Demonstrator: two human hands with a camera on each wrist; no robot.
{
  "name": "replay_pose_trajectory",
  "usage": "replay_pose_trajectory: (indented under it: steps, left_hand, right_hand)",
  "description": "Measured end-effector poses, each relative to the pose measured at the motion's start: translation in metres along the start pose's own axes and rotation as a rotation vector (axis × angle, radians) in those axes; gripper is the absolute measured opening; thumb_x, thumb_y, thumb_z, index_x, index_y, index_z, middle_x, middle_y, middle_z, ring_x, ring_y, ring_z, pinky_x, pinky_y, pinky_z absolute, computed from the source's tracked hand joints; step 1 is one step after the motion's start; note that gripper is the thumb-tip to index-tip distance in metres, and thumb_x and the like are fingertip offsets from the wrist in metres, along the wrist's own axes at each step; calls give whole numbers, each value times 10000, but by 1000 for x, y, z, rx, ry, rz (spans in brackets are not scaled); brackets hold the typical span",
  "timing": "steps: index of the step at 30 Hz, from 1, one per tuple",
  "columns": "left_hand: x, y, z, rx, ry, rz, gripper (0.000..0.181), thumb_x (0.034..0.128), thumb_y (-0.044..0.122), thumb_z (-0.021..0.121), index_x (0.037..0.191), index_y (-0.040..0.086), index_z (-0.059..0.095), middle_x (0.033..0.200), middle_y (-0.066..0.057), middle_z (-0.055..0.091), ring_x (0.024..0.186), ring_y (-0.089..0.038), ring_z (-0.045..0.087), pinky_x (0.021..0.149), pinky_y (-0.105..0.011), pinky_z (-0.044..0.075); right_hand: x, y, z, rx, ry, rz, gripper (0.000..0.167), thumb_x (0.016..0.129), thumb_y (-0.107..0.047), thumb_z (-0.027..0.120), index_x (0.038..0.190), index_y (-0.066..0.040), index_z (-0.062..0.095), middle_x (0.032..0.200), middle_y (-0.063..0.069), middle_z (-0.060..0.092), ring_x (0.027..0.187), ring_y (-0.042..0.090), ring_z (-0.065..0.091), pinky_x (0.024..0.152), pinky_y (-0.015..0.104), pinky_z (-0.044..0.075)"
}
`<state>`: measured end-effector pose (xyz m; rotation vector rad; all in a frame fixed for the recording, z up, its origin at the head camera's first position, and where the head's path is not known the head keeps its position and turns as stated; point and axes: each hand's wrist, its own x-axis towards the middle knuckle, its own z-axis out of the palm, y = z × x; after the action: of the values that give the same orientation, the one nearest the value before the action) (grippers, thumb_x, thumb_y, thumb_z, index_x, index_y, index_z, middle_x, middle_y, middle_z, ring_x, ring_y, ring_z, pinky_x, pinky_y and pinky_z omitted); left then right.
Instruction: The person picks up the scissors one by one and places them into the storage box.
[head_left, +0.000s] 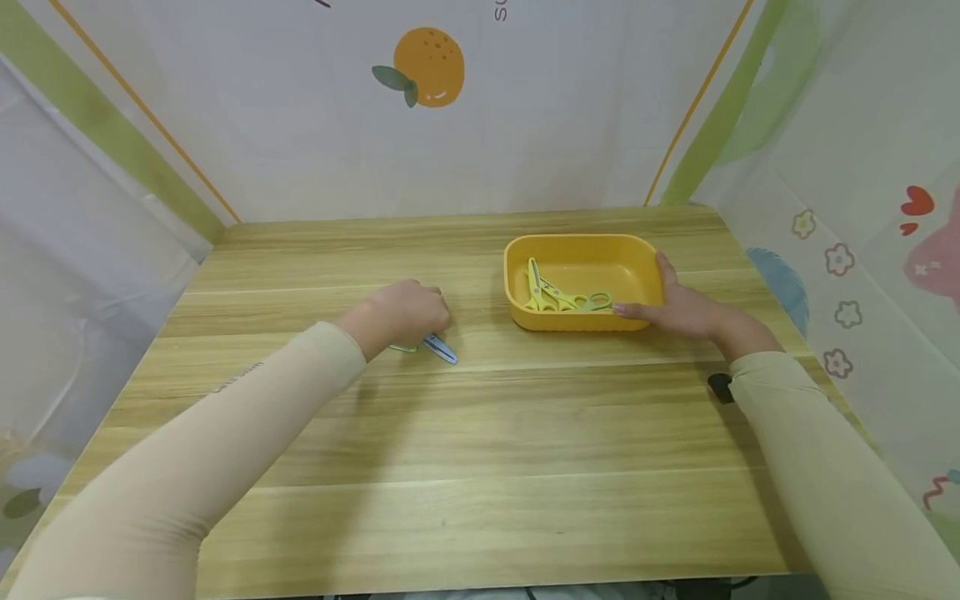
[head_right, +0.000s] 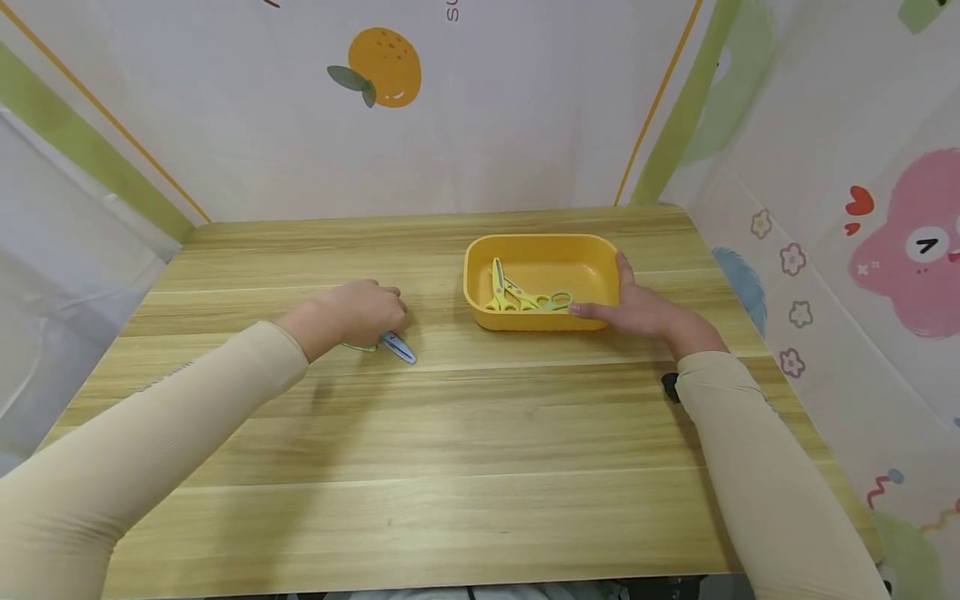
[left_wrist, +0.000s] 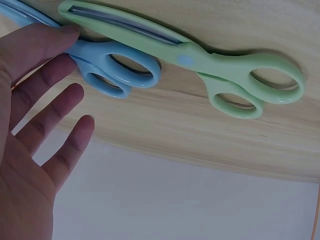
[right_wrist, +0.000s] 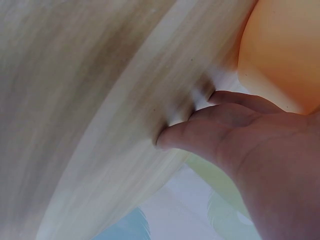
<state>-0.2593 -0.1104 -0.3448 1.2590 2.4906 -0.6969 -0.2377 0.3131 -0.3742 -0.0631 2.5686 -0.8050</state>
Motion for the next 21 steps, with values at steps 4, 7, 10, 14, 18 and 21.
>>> replay_pose_trajectory:
  steps: [4,7,10,14,18,21]
  left_hand:
    - [2,1,0,-3,6,1,244,933,19,748,797,177,621,1038,19,754,830,-166,525,686,-317,463]
    - [3,1,0,-13,10,6,213,942,23,740,827,175,645,1034,12,749,827,-165,516,702,-326,488]
    - [5,1,0,-30,9,8,183,942,19,738,868,167,659,1018,7,739,833,-171,528,732,-347,522]
    - [8,2,1,-49,6,13,142,946,19,732,899,139,673,994,-9,727,817,-173,533,765,-362,568]
    - [11,2,1,-74,8,26,134,938,15,718,875,121,667,957,-23,711,780,-169,527,759,-363,579]
    - [13,3,0,-97,4,35,130,936,21,715,874,119,656,939,-26,694,760,-166,522,735,-355,564]
  right_hand:
    - [0,0,0,0,0,-2,1353,935,-782,588,1565,-159,-434,1674,457,112,1554,621,218,1251,748,203]
    - [0,1,0,-6,2,-4,1353,936,-783,585,1565,-151,-432,1672,457,120,1552,619,227,1251,744,209]
    - [1,1,0,-6,1,-4,1353,936,-784,584,1565,-151,-433,1673,456,114,1552,619,227,1250,746,210]
    - [1,2,0,-3,0,2,1356,933,-787,585,1562,-159,-438,1676,455,103,1552,620,224,1249,750,205]
    - [1,2,0,-6,-2,7,1355,929,-794,584,1564,-168,-437,1674,454,122,1547,618,240,1246,750,213]
    - [1,2,0,-6,-2,8,1357,928,-795,584,1562,-170,-439,1671,456,126,1545,622,239,1245,752,213]
